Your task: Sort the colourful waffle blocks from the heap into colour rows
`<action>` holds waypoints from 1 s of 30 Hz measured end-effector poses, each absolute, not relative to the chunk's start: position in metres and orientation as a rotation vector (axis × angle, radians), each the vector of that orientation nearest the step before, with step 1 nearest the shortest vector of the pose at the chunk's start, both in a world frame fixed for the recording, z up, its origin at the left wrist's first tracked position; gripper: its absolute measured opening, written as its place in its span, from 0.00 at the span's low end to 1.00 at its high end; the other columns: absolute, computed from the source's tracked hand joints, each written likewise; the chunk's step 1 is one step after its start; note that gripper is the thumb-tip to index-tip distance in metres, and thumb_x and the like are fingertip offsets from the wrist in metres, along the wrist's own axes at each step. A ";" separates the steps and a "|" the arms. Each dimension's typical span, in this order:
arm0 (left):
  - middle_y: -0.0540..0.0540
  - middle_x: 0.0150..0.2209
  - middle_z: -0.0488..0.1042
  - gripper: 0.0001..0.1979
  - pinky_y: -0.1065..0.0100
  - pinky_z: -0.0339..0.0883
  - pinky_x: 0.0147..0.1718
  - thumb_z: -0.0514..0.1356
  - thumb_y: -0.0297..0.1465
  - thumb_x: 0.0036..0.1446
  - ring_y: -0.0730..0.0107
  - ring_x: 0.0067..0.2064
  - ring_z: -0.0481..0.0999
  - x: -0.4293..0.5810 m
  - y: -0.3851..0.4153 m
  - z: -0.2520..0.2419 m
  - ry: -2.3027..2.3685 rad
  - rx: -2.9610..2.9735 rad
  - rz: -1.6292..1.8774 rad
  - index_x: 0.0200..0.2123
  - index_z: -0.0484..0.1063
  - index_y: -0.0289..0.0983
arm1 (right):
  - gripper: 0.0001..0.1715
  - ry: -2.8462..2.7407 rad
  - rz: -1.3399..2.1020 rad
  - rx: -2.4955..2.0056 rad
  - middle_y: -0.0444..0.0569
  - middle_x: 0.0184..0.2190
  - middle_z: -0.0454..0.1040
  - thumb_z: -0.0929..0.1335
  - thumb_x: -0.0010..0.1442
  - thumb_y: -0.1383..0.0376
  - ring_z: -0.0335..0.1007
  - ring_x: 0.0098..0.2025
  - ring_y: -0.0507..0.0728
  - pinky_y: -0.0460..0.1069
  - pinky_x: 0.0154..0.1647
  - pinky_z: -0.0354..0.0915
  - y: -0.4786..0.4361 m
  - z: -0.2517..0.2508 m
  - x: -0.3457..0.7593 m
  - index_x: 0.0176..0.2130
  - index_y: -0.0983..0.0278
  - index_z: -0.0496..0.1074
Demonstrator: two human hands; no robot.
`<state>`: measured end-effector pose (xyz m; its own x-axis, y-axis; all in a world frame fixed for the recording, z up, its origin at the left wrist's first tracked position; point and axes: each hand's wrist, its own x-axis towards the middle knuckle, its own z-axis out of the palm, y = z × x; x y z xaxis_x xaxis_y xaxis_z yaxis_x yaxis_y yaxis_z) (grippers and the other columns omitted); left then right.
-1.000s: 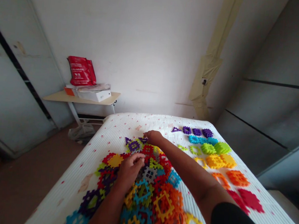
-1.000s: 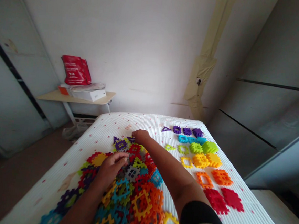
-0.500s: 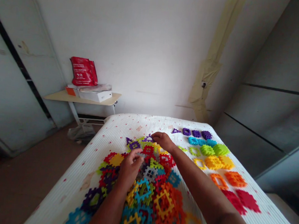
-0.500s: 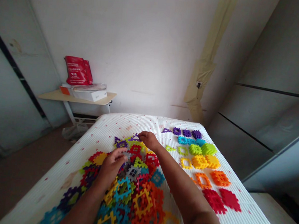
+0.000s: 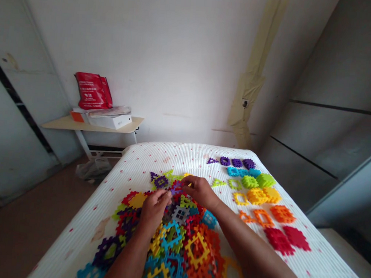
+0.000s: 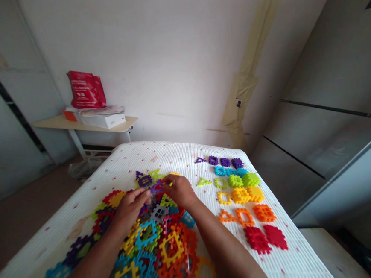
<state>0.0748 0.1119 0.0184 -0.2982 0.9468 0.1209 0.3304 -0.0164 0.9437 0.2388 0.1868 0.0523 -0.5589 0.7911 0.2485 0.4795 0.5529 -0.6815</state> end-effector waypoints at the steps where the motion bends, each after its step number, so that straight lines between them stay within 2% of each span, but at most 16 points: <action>1: 0.49 0.22 0.72 0.16 0.69 0.62 0.29 0.55 0.44 0.50 0.67 0.28 0.71 0.075 0.112 0.019 1.676 1.336 1.324 0.26 0.70 0.36 | 0.13 -2.282 0.639 -1.013 0.46 0.34 0.74 0.66 0.54 0.65 0.67 0.34 0.52 0.45 0.35 0.60 0.183 0.055 0.238 0.41 0.63 0.72; 4: 0.48 0.23 0.73 0.17 0.68 0.63 0.30 0.54 0.44 0.50 0.65 0.29 0.72 0.074 0.112 0.020 1.691 1.331 1.311 0.27 0.72 0.35 | 0.20 -2.409 0.391 -0.971 0.49 0.40 0.72 0.68 0.52 0.63 0.68 0.40 0.55 0.46 0.38 0.61 0.173 0.059 0.234 0.47 0.61 0.69; 8: 0.48 0.23 0.74 0.18 0.68 0.63 0.29 0.55 0.44 0.50 0.65 0.28 0.72 0.075 0.111 0.022 1.685 1.359 1.292 0.27 0.73 0.35 | 0.27 -2.529 0.218 -1.018 0.53 0.41 0.71 0.67 0.54 0.61 0.68 0.42 0.58 0.48 0.40 0.61 0.167 0.059 0.227 0.53 0.63 0.64; 12: 0.49 0.22 0.73 0.18 0.69 0.63 0.29 0.55 0.44 0.50 0.66 0.28 0.72 0.076 0.111 0.023 1.675 1.405 1.274 0.24 0.72 0.36 | 0.22 -2.590 0.178 -1.035 0.53 0.40 0.71 0.67 0.55 0.60 0.67 0.42 0.57 0.48 0.40 0.61 0.165 0.058 0.223 0.49 0.63 0.66; 15: 0.48 0.23 0.74 0.18 0.68 0.64 0.31 0.55 0.45 0.50 0.64 0.30 0.74 0.078 0.110 0.024 1.675 1.378 1.272 0.29 0.72 0.36 | 0.17 -2.629 0.103 -1.034 0.52 0.41 0.71 0.65 0.56 0.61 0.66 0.43 0.57 0.47 0.41 0.61 0.179 0.065 0.230 0.46 0.62 0.68; 18: 0.46 0.27 0.76 0.19 0.67 0.65 0.34 0.56 0.45 0.49 0.64 0.32 0.75 0.080 0.110 0.025 1.646 1.318 1.289 0.35 0.73 0.35 | 0.20 -2.664 -0.120 -1.175 0.52 0.45 0.71 0.64 0.58 0.63 0.62 0.47 0.58 0.48 0.41 0.61 0.218 0.079 0.251 0.51 0.61 0.65; 22: 0.46 0.27 0.77 0.20 0.66 0.66 0.35 0.56 0.44 0.48 0.62 0.33 0.75 0.080 0.110 0.026 1.667 1.319 1.255 0.36 0.74 0.35 | 0.23 -2.723 -0.301 -1.443 0.51 0.48 0.70 0.63 0.57 0.67 0.59 0.51 0.59 0.49 0.43 0.60 0.291 0.092 0.286 0.53 0.61 0.64; 30: 0.45 0.31 0.77 0.18 0.64 0.65 0.37 0.56 0.43 0.48 0.62 0.34 0.75 0.080 0.109 0.026 1.689 1.331 1.222 0.35 0.74 0.36 | 0.23 -2.805 -0.331 -1.607 0.52 0.44 0.72 0.67 0.54 0.66 0.66 0.46 0.58 0.48 0.41 0.61 0.362 0.070 0.313 0.51 0.59 0.67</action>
